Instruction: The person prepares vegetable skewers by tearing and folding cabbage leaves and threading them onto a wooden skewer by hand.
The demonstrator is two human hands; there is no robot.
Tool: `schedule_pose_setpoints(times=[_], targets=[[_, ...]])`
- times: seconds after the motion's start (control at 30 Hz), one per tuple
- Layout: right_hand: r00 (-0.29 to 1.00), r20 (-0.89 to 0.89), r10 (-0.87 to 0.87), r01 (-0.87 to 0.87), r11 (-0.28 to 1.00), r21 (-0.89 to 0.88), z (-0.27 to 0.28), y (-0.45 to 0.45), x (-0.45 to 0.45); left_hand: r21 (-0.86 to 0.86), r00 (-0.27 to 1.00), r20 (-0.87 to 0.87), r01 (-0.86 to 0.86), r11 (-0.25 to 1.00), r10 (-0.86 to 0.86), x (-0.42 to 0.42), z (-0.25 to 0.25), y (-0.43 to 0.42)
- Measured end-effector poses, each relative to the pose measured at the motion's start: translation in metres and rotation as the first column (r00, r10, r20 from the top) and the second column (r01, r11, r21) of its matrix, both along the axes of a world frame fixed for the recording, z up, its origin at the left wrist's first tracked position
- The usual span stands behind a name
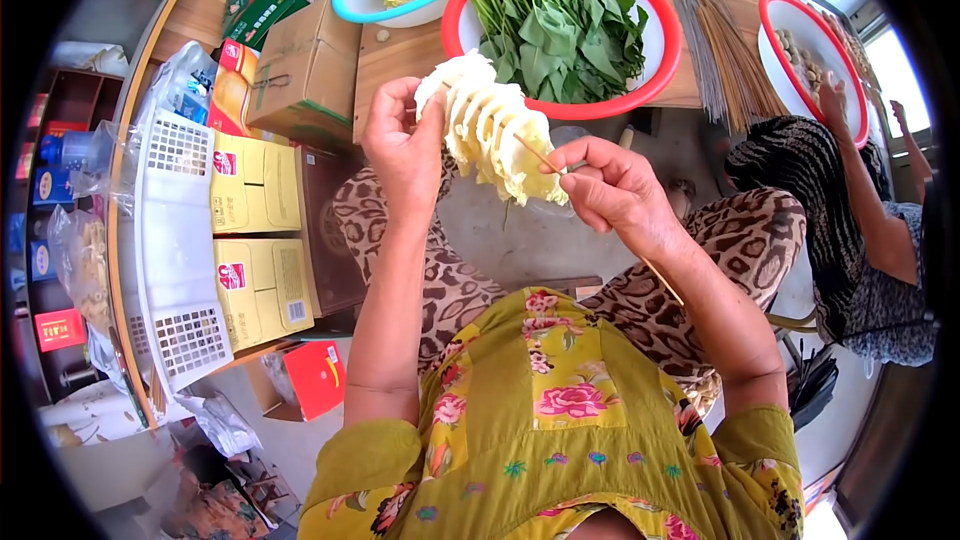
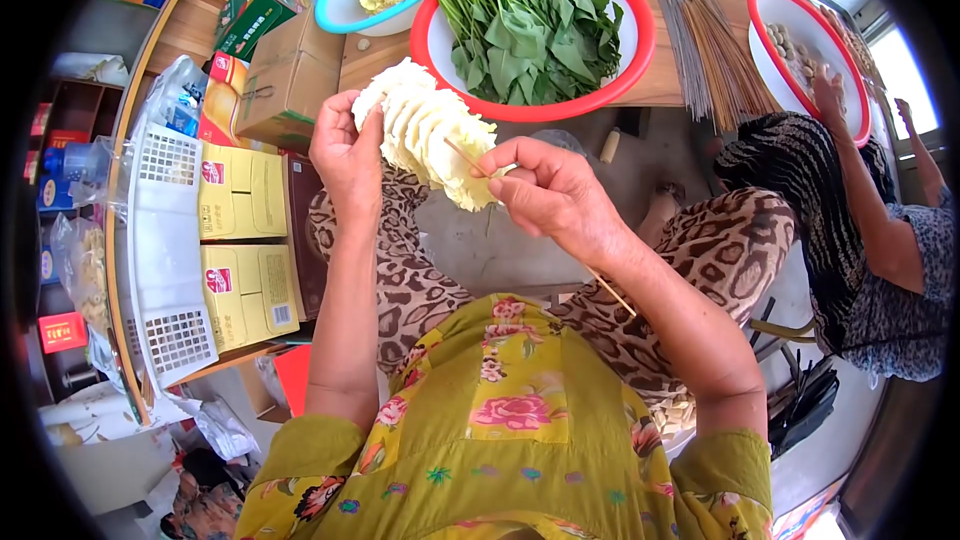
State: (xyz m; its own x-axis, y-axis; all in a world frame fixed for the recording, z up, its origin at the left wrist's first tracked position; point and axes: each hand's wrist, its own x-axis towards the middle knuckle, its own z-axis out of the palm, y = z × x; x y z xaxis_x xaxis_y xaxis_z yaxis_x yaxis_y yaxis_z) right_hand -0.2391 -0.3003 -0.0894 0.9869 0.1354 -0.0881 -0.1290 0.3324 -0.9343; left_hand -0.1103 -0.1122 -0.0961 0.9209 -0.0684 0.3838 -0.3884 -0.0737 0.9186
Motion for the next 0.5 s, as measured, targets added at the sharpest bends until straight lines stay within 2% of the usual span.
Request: schedule_pose_setpoints(times=[0.37,0.5], targets=[[1.000,0.024,-0.007,0.008,1.000,-0.016,-0.0067,0.0015,0.0016,0.049,0.997,0.005,0.078,0.996,-0.078,-0.0044,-0.0036,0.0010],[0.998,0.042,-0.046,0.047,0.998,-0.030,-0.0089,0.0063,0.0022,0.000,0.995,-0.022,0.098,0.995,-0.098,-0.0098,-0.0048,0.0034]])
